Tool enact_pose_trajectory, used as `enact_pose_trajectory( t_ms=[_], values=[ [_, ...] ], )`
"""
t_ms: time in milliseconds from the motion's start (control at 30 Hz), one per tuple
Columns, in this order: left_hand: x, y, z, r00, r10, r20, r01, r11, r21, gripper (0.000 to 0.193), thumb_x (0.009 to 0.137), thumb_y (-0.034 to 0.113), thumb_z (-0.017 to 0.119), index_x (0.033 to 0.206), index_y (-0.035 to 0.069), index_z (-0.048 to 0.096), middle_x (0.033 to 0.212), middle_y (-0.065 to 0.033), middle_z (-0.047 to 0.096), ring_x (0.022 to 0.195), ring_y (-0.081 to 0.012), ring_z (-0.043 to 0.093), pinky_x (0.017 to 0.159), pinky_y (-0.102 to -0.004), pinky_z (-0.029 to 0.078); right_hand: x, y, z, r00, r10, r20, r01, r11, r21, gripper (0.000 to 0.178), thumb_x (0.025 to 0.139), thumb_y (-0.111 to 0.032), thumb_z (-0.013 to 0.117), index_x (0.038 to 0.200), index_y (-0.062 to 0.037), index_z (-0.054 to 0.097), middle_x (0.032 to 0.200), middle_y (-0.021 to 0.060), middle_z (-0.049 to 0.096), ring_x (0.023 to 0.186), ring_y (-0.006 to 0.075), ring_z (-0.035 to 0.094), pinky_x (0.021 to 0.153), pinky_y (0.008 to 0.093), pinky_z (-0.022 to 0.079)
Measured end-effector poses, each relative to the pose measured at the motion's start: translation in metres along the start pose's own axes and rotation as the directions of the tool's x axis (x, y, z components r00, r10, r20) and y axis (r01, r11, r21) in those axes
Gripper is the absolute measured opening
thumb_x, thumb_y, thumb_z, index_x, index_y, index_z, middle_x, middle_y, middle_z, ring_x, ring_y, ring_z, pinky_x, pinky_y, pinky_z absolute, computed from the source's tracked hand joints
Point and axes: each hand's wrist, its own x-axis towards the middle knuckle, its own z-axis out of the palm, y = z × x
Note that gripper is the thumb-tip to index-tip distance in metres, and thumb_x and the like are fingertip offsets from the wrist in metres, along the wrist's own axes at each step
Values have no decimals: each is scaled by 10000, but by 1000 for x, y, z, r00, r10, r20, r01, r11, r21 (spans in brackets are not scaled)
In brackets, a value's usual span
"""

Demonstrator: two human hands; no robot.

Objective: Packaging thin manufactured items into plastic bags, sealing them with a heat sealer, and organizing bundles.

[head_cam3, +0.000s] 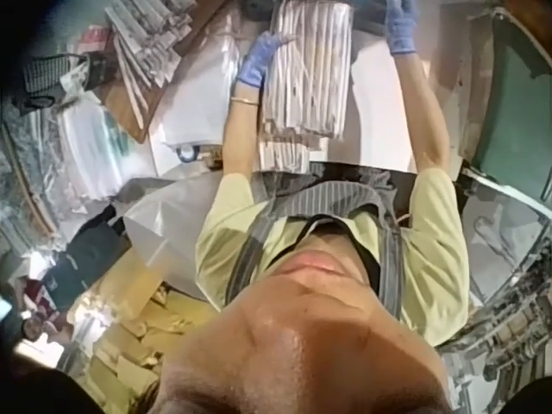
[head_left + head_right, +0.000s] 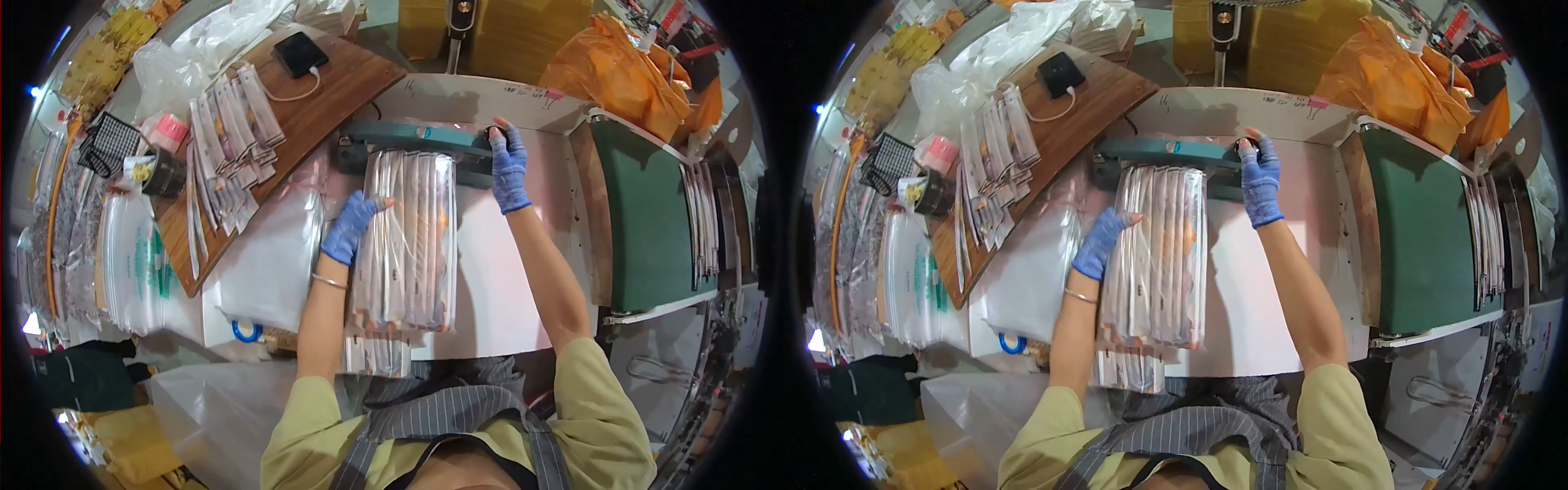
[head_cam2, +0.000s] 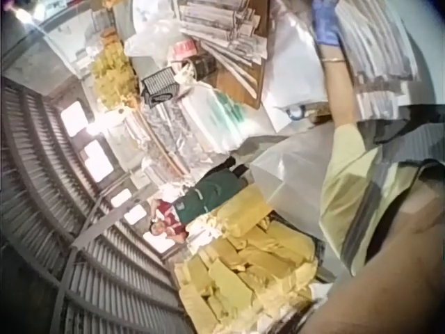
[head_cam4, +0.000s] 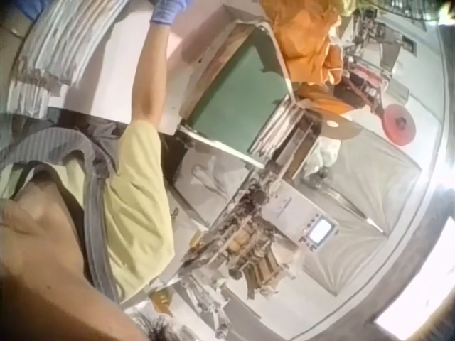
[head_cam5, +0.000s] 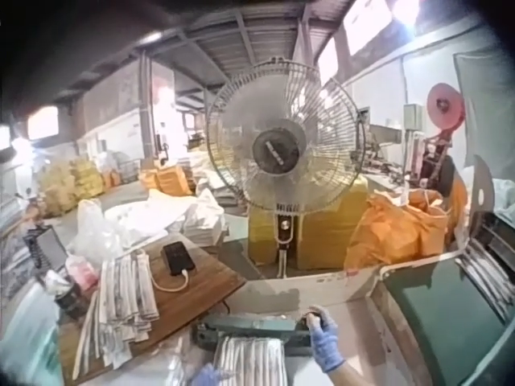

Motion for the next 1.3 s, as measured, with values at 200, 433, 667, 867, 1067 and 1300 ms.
enact_pose_trajectory(
  t_ms=[200, 433, 667, 867, 1067, 1300],
  values=[
    [-84, 19, -57, 985, 77, -157, -7, 914, 405, 614, 685, 326, 699, 1147, -15, 482, 1055, -127, 550, 947, -189, 509, 844, -292, 404, -200, 36, 30, 821, 519, 238, -382, 809, -447, 674, 787, -186, 620, 1302, -6, 225, 1071, 83, 484, 949, 162, 498, 803, 274, 432],
    [-240, -31, 49, 772, -184, -608, 441, 845, 304, 1001, 566, 640, 631, 1280, 3, 335, 1257, -228, 395, 1142, -325, 416, 949, -341, 334, -300, -31, -65, 257, 806, 533, -933, 350, -79, 433, 743, -100, 630, 1120, -8, 439, 1019, 81, 534, 931, 155, 528, 840, 294, 441],
    [-349, 49, 110, 819, -124, -560, 68, 990, -120, 622, 781, 440, 571, 1214, 22, 414, 1120, -129, 506, 1062, -210, 462, 899, -305, 372, -319, -65, -98, 199, 664, 720, -855, 477, -204, 716, 696, -352, 647, 1261, -44, 334, 1153, 124, 486, 1042, 277, 478, 909, 442, 385],
    [-465, 185, -25, 709, 610, -354, 325, 164, 931, 213, 738, 154, 524, 933, 127, 605, 1024, -128, 546, 890, -252, 545, 797, -349, 435, -315, -165, 56, 415, 278, 866, -653, 754, 71, 733, 708, -430, 670, 1213, -3, 355, 1005, 106, 522, 866, 219, 542, 725, 379, 477],
    [-560, 159, -151, 708, 461, -535, 537, 140, 832, 355, 745, 126, 521, 1099, 103, 510, 1133, -146, 499, 1024, -261, 476, 901, -369, 369, -437, -225, 214, 513, -559, 652, 251, 823, 509, 436, 684, -242, 691, 995, -9, 495, 862, 103, 549, 763, 232, 553, 695, 351, 460],
    [-618, 126, -206, 950, 200, -239, 128, 449, 884, 558, 749, 27, 502, 1283, 14, 342, 1198, -139, 473, 1124, -213, 425, 987, -346, 308, -480, -130, 152, -7, -89, 996, 248, 965, 88, 692, 579, -209, 738, 1125, 37, 392, 952, 199, 533, 849, 294, 553, 737, 361, 447]
  ],
)
